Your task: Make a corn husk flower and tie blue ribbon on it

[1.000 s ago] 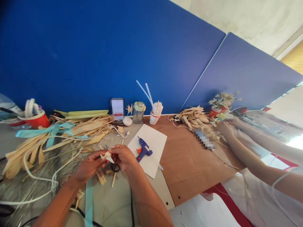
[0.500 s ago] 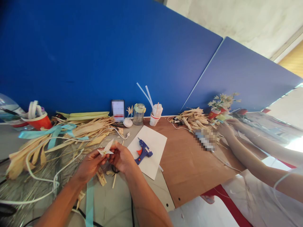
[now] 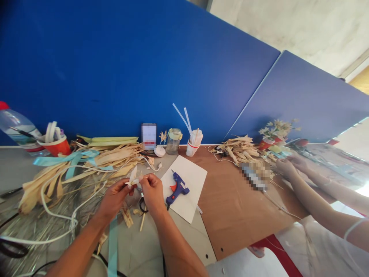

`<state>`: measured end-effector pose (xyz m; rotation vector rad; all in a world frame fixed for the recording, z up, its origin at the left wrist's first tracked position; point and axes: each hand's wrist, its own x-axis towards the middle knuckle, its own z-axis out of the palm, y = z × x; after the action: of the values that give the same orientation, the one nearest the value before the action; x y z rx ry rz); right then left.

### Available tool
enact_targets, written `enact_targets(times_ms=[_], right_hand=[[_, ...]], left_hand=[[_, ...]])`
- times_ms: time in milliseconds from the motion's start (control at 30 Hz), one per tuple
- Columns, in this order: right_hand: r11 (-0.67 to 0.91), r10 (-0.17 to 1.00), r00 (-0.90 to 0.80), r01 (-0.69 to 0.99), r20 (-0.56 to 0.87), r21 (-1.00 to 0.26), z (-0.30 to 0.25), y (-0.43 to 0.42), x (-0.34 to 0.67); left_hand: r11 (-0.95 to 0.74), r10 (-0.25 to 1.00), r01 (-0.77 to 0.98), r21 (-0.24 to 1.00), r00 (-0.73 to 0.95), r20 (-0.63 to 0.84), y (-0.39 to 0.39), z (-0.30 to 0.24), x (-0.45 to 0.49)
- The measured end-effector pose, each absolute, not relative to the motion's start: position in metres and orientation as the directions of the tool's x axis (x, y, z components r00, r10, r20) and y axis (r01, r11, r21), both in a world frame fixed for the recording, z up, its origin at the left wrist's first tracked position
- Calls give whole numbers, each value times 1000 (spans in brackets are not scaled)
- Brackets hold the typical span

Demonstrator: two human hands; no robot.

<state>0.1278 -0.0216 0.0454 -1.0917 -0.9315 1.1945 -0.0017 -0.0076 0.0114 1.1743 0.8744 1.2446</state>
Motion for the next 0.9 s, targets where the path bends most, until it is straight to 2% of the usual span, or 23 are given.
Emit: enact_targets(times_ms=[200, 400, 767, 900], right_hand=[[-65, 986, 121, -334, -111, -940, 34, -16, 125], [-143, 981, 68, -391, -184, -909, 28, -16, 118], [-9, 982, 184, -178, -42, -984, 26, -18, 113], [-110, 986, 69, -392, -149, -913, 31, -17, 112]], left_hand=[[30, 981, -378, 925, 188, 45, -12, 15, 2], [63, 982, -404, 913, 186, 15, -14, 22, 4], [69, 981, -418, 906, 195, 15, -11, 17, 2], [31, 989, -358, 933, 148, 23, -9, 13, 0]])
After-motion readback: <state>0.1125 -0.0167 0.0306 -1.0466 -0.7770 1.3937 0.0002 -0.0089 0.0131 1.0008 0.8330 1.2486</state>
